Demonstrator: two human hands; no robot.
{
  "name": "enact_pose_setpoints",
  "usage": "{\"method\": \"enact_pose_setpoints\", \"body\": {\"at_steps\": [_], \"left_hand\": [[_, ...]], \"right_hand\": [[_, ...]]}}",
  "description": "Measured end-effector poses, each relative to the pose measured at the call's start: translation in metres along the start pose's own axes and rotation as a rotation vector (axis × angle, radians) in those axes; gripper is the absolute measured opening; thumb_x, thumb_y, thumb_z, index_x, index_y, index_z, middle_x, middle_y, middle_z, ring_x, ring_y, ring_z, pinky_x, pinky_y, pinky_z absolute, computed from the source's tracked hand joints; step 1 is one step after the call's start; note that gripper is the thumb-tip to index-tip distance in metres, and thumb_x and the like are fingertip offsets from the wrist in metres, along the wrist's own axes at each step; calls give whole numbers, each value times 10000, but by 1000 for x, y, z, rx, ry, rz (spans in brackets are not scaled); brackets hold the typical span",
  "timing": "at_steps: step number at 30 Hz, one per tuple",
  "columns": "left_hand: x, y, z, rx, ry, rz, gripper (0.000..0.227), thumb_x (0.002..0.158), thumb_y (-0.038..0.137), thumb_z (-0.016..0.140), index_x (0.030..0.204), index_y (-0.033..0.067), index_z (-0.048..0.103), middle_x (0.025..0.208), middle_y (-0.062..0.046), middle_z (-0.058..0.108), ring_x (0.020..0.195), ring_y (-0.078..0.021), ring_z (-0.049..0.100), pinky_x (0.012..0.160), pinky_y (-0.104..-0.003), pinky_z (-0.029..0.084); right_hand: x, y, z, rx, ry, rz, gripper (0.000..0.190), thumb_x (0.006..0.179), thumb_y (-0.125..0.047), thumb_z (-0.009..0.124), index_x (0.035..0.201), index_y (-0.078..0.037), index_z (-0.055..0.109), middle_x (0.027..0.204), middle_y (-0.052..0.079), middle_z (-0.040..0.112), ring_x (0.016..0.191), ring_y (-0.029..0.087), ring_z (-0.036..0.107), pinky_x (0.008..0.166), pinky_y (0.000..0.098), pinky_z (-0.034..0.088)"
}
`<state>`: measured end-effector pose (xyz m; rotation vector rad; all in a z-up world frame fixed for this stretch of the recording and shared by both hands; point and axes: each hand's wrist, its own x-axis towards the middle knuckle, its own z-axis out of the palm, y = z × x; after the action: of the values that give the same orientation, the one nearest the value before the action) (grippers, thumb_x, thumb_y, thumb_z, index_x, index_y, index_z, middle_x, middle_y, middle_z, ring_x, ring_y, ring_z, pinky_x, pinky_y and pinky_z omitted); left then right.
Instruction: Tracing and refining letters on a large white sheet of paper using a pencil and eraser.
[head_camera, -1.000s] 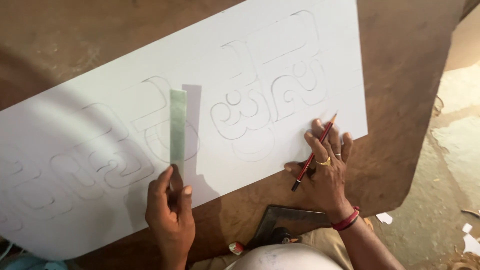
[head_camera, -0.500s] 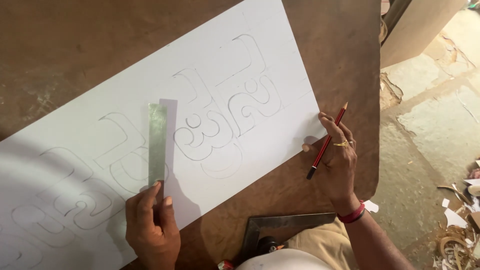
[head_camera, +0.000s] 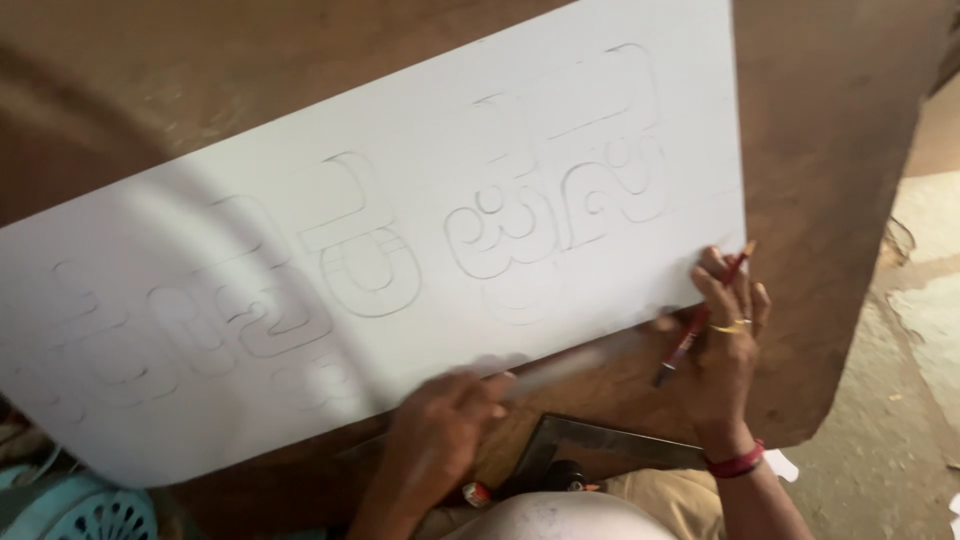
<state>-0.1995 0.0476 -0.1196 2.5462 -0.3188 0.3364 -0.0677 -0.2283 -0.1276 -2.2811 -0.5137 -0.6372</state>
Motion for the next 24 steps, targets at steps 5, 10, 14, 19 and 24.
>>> {"method": "enact_pose_setpoints", "body": {"at_steps": [5,10,14,19,24], "left_hand": [[8,35,0,-115,-286,45,336,873,3,630,1182,71,744,869,-89,712,798,-254,695,677,-400,555],[-2,38,24,-146,-345,183,78,900,103,604,891,70,674,858,-86,709,849,-264,704,764,-410,563],[-12,38,34,-175,-350,136,105,926,107,577,899,92,677,796,-74,706,798,-262,712,748,-421,568],[-8,36,37,-76,-610,101,146,922,122,552,909,116,698,795,-90,729,780,-270,733,674,-435,568],[-15,35,44,-133,-594,64,185,895,154,556,941,153,734,878,-84,760,844,-286,737,724,-445,567]], "right_hand": [[3,-3,-12,178,10,24,412,1049,-222,658,1417,-57,574,1529,124,590,1527,306,462,1292,431,302],[-3,-3,-3,41,-27,-69,538,978,-297,749,1407,-21,580,1468,190,592,1491,347,452,1272,431,263],[-25,33,9,-243,-38,-203,497,989,-234,785,1348,43,581,1454,242,626,1486,409,487,1229,473,331],[-28,23,11,11,-35,-136,457,1160,-180,733,1445,66,474,1427,314,553,1256,382,575,1007,409,494],[-62,68,24,16,-92,-43,472,1161,-173,685,1477,83,446,1342,273,580,1169,355,618,1021,388,528]]}}
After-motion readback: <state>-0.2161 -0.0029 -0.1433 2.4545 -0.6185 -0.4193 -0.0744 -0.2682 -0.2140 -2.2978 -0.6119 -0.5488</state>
